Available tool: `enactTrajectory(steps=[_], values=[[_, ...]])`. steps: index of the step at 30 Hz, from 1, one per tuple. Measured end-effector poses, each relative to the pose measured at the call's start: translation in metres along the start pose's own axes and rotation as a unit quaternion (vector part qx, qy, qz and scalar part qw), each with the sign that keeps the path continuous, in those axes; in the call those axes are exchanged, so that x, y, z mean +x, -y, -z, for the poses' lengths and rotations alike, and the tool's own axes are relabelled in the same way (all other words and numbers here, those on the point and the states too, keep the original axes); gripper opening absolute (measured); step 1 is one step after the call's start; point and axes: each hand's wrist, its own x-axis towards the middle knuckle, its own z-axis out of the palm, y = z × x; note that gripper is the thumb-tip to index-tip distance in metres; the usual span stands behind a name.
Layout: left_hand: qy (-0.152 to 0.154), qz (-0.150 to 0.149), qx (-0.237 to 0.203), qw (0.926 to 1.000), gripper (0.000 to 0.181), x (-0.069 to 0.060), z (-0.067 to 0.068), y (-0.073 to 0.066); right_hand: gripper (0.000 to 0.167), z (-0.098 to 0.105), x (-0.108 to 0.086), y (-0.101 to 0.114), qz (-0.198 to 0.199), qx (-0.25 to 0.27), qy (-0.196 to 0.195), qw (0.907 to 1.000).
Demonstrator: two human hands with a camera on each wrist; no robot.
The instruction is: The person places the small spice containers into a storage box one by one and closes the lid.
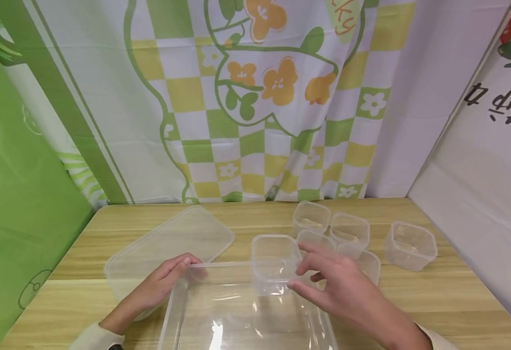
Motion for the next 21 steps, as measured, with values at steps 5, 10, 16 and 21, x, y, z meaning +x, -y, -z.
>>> enactTrajectory(steps=[5,10,16,21], values=[[0.001,0.006,-0.005,1.0,0.042,0.0,0.0,-0.001,0.029,-0.008,0.007,0.006,-0.004,0.006,0.021,0.9997],[0.002,0.005,-0.009,0.9999,0.042,0.0,0.0,-0.001,0.025,-0.013,0.012,0.011,0.003,0.008,0.026,0.9996],[0.0,0.005,-0.004,1.0,0.043,0.0,-0.001,-0.001,0.019,-0.02,0.018,0.021,-0.017,0.007,0.041,0.999],[-0.003,0.006,0.0,1.0,0.043,0.0,-0.001,-0.001,0.012,-0.025,0.025,0.028,-0.012,-0.002,0.049,0.9988]])
